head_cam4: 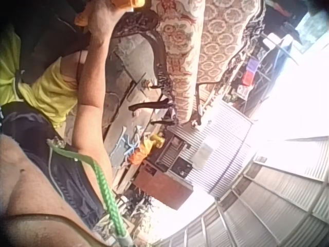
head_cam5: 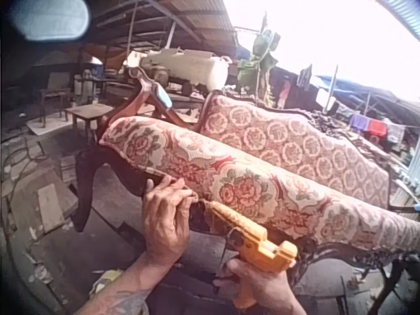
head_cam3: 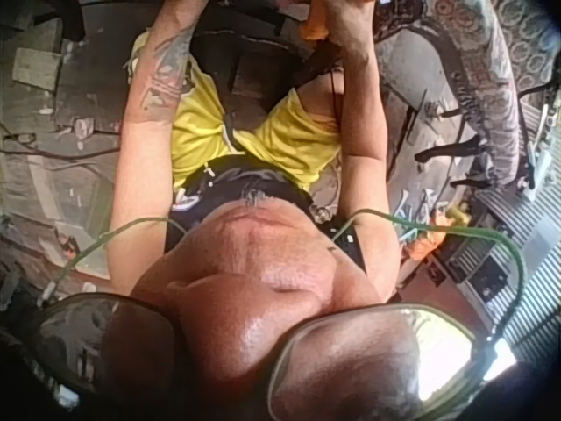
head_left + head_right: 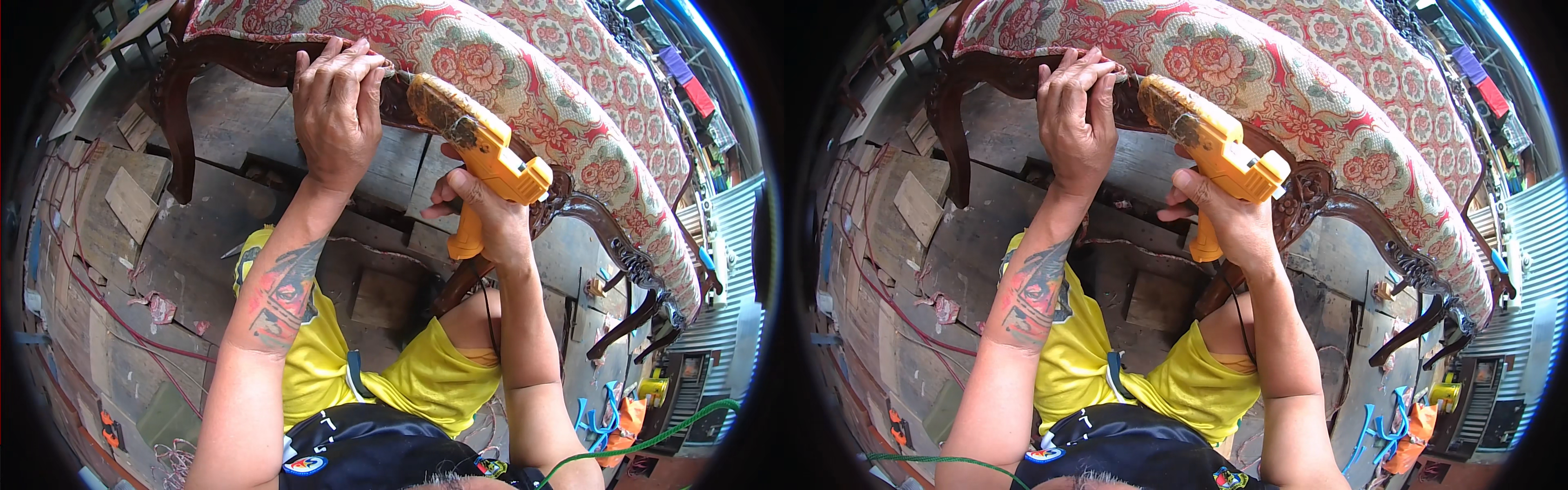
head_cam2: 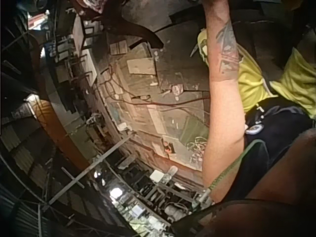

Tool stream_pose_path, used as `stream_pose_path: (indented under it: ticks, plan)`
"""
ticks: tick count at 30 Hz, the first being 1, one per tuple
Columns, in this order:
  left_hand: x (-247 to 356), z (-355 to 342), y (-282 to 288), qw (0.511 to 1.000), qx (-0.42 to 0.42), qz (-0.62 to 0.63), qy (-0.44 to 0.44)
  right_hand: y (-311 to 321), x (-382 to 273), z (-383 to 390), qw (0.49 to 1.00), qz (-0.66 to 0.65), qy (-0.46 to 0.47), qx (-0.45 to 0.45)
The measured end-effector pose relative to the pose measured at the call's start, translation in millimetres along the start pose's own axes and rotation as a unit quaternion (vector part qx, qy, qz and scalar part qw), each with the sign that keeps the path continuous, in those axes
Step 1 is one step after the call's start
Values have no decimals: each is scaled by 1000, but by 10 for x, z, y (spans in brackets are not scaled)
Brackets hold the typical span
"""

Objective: Using a hot glue gun to attach trim to the underside of an ornate sofa frame.

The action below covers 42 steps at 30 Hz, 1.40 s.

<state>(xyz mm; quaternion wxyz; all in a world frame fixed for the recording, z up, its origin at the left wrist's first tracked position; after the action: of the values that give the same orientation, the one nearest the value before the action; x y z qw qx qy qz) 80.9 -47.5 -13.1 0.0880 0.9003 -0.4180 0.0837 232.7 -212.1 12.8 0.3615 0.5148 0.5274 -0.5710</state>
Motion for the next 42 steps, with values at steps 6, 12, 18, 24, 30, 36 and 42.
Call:
stream_pose_path:
  ticks: [6,12,18,24,30,36,42]
  plan:
    - [4,-1,4,1000,0,-4,2,-52,-21,47,998,-47,37,-1]
    - [6,-1,8,1000,-2,-1,3,2,-27,17,997,-67,3,-29]
    - [-3,4,-15,1000,2,0,4,-3,-27,-3,999,-50,-10,-6]
    - [-12,13,-39,1000,9,6,4,10,-32,-25,999,-34,-8,-14]
    - [-14,12,-31,1000,10,11,9,11,-27,-17,999,-36,-11,-10]
    - [-8,10,-33,1000,12,11,8,9,-50,-17,999,-29,-19,-3]
    - [-3,17,-17,1000,7,3,3,12,-71,-8,999,-25,-29,7]
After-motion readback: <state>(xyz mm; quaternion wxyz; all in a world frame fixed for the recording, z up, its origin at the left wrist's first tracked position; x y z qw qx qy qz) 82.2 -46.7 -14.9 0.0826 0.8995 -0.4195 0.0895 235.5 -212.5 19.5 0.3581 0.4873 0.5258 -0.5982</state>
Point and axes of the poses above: each hand's wrist, its own z-axis away from the middle knuckle, its own y-axis out of the back of the hand, x = y × z, the point moved 1 cm from there along -z, towards the middle knuckle, and after that the axes turned 7 degrees about -z, right-handed, at the moved point
